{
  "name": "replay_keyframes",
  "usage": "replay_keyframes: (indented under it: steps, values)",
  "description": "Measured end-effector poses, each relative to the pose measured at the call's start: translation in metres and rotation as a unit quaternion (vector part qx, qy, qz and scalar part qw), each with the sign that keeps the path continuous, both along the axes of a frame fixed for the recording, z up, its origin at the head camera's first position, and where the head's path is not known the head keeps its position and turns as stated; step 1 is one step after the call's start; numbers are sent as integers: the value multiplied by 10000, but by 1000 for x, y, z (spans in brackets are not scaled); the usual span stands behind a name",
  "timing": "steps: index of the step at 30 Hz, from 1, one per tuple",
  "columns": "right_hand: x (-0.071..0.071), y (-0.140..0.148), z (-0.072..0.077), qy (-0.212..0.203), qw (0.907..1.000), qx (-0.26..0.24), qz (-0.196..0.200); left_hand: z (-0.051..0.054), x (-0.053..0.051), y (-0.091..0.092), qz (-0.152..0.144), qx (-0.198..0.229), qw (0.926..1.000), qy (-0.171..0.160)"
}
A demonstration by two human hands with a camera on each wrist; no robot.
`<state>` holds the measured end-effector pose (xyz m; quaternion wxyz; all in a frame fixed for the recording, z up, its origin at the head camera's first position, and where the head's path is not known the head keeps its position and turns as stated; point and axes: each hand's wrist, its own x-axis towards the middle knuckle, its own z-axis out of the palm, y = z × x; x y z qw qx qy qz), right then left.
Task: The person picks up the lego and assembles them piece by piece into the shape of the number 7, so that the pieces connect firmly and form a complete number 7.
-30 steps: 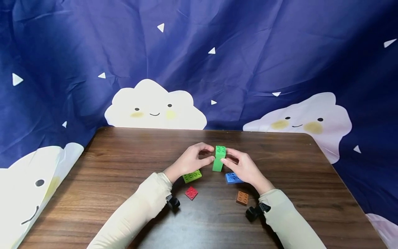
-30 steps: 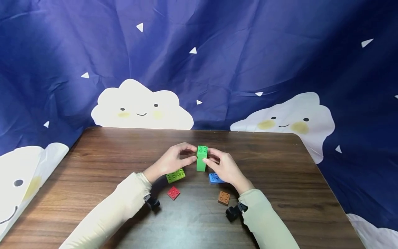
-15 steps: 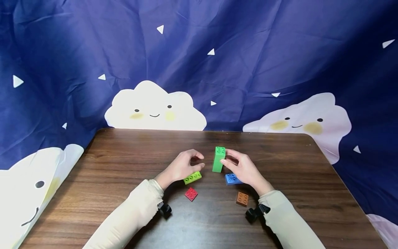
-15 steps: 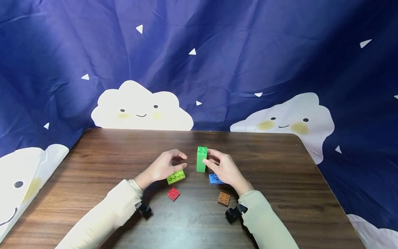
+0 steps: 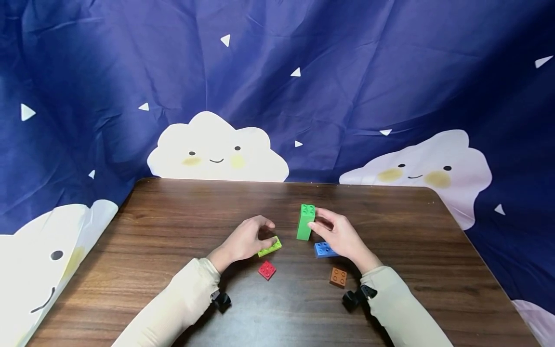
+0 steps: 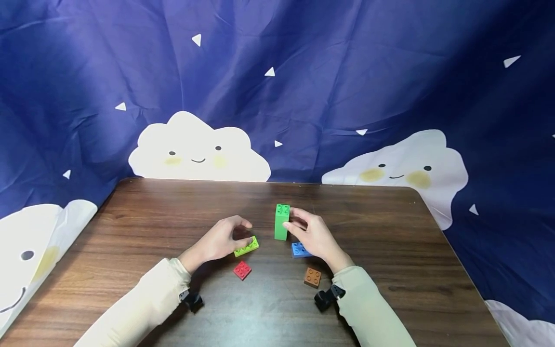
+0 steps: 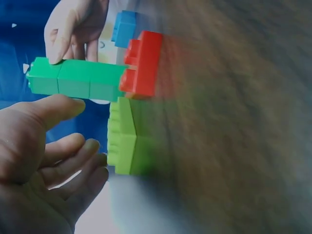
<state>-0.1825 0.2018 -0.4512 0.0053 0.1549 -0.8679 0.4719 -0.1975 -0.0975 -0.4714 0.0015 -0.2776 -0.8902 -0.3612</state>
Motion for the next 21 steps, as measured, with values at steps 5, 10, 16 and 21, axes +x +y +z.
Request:
replay_keyframes:
  steps: [5, 10, 16, 21]
  values:
    - [-1, 0, 0, 51, 10000, 27, 5, 11, 12, -5, 112, -229, 9995, -199]
    - [-1, 0, -1, 29, 10000, 4, 15, 22, 23, -7, 267, -544, 9975, -370]
    - [-1, 0, -1, -8, 10000, -25, -5, 22, 27, -12, 359, -688, 9958, -494]
    - [-1, 0, 0, -53, 10000, -65, -16, 21, 31, -17, 310, -746, 9958, -430]
